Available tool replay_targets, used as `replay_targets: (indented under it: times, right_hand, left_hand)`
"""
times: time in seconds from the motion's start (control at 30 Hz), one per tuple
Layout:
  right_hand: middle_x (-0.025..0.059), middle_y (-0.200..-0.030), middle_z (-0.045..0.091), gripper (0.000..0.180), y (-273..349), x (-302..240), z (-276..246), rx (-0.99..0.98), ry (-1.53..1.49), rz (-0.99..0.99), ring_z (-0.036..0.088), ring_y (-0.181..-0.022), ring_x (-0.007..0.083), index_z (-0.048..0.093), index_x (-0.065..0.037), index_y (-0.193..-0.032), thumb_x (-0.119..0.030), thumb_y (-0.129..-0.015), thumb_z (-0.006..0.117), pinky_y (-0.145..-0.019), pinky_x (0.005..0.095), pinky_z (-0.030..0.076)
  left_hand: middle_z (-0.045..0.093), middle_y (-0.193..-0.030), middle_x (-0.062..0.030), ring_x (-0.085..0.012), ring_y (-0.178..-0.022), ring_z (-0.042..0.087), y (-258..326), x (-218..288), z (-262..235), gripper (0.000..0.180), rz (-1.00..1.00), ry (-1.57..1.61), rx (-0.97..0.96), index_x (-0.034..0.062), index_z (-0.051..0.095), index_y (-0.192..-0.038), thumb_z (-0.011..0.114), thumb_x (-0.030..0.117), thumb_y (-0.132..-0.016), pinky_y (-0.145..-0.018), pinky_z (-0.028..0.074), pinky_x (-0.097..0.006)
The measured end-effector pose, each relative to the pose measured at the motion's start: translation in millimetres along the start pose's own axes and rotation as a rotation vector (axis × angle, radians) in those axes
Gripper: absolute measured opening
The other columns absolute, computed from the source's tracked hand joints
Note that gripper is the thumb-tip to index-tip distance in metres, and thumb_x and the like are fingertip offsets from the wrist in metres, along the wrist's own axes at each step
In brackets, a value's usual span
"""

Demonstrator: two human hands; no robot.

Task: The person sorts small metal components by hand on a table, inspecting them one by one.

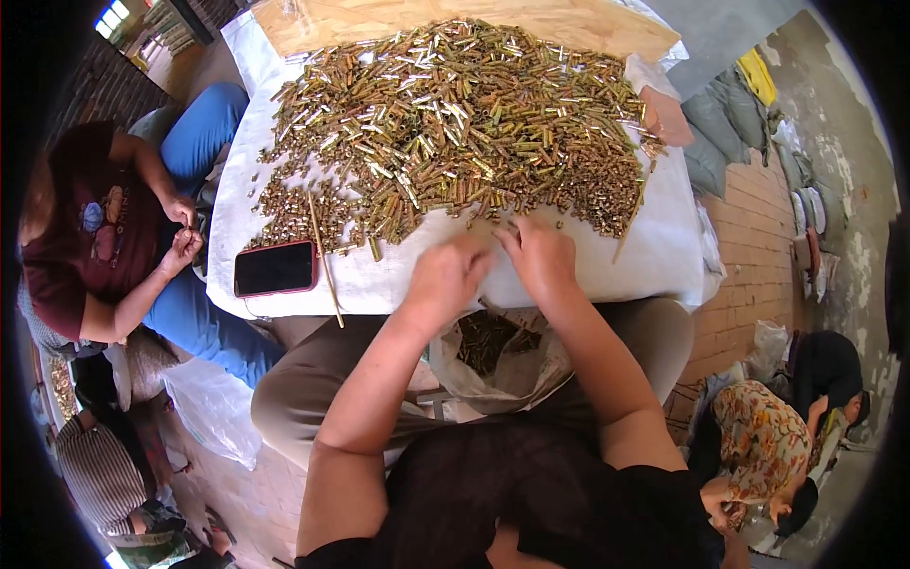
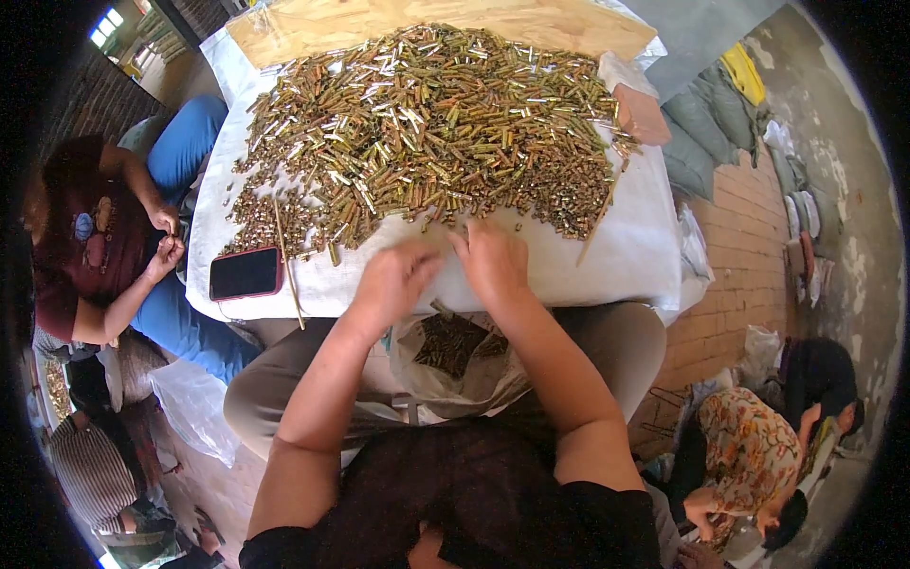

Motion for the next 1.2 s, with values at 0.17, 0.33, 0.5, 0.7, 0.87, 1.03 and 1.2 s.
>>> replay_targets:
  times: [0.17,0.33,0.5,0.7,0.87,1.03,1.2]
  right_hand:
    - [0.0112,-0.076,0.061,0.024,-19.1,5.0,25.0,0.022,0.081,-0.026,0.061,-0.066,0.0297,0.06,-0.005,-0.078,-0.027,-0.076,0.066,-0.056,0.0404,0.048]
    - [0.0127,-0.076,0.061,0.022,-12.5,7.6,17.1,0.035,-0.001,-0.001,0.061,-0.066,0.0308,0.059,-0.004,-0.078,-0.024,-0.074,0.068,-0.058,0.0395,0.049]
    - [0.0127,-0.076,0.062,0.018,-6.5,17.1,8.7,0.024,-0.108,0.112,0.061,-0.063,0.0268,0.059,-0.001,-0.083,-0.015,-0.073,0.066,-0.059,0.0371,0.05]
    - [0.0033,-0.072,0.059,0.016,12.2,29.6,11.3,-0.249,-0.98,0.494,0.055,-0.06,0.0092,0.058,-0.001,-0.088,-0.007,-0.075,0.065,-0.05,0.0257,0.048]
    - [0.0038,-0.074,0.06,0.01,22.9,13.4,-3.8,-0.298,-1.294,0.445,0.056,-0.059,0.0095,0.058,-0.002,-0.088,-0.007,-0.08,0.062,-0.047,0.0229,0.046]
    - [0.0042,-0.072,0.06,0.009,27.5,16.6,-7.6,-0.262,-1.325,0.458,0.058,-0.061,0.0098,0.059,-0.001,-0.086,-0.009,-0.082,0.062,-0.047,0.0226,0.046]
    - [0.0036,-0.069,0.06,0.013,32.8,13.1,-16.4,-0.206,-1.251,0.469,0.058,-0.061,0.0094,0.06,0.0,-0.085,-0.013,-0.084,0.062,-0.046,0.022,0.045]
  left_hand:
    - [0.059,-0.082,-0.0192,-0.0377,-0.07,0.059,-59.5,-23.4,2.8,0.013,-0.056,-0.377,0.264,-0.0001,0.061,-0.085,0.063,0.009,-0.075,-0.064,0.048,-0.044]
    - [0.058,-0.084,-0.0191,-0.0345,-0.069,0.06,-55.2,-41.1,7.1,0.01,-0.073,-0.386,0.28,0.0036,0.057,-0.08,0.062,0.006,-0.072,-0.061,0.049,-0.043]
    - [0.059,-0.078,-0.0134,-0.0267,-0.066,0.061,-23.1,-29.8,0.1,0.013,-0.095,-0.066,0.311,0.0021,0.056,-0.082,0.065,0.003,-0.072,-0.06,0.048,-0.036]
    - [0.061,-0.073,-0.0005,-0.0003,-0.057,0.043,9.9,-28.1,18.2,0.011,-0.38,0.705,0.081,0.0055,0.051,-0.087,0.059,-0.002,-0.083,-0.048,0.033,-0.017]
    - [0.061,-0.071,-0.0003,0.0005,-0.055,0.04,19.7,-21.1,24.4,0.013,-0.325,0.789,0.091,0.0063,0.05,-0.087,0.059,-0.002,-0.083,-0.046,0.029,-0.016]
    - [0.062,-0.073,0.0003,0.0002,-0.056,0.042,26.1,-13.8,28.4,0.01,-0.295,0.795,0.098,0.0046,0.056,-0.092,0.059,-0.001,-0.084,-0.048,0.03,-0.016]
    - [0.064,-0.076,0.0009,0.0001,-0.057,0.043,28.9,-6.6,27.5,0.015,-0.337,0.766,0.089,0.0036,0.063,-0.098,0.059,0.0,-0.084,-0.049,0.032,-0.016]
Point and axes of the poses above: each hand's wrist, its own y-axis away from the middle knuckle, its own z-axis out of the palm, x = y × z, the point moved 6 cm from there along -y, towards the middle knuckle
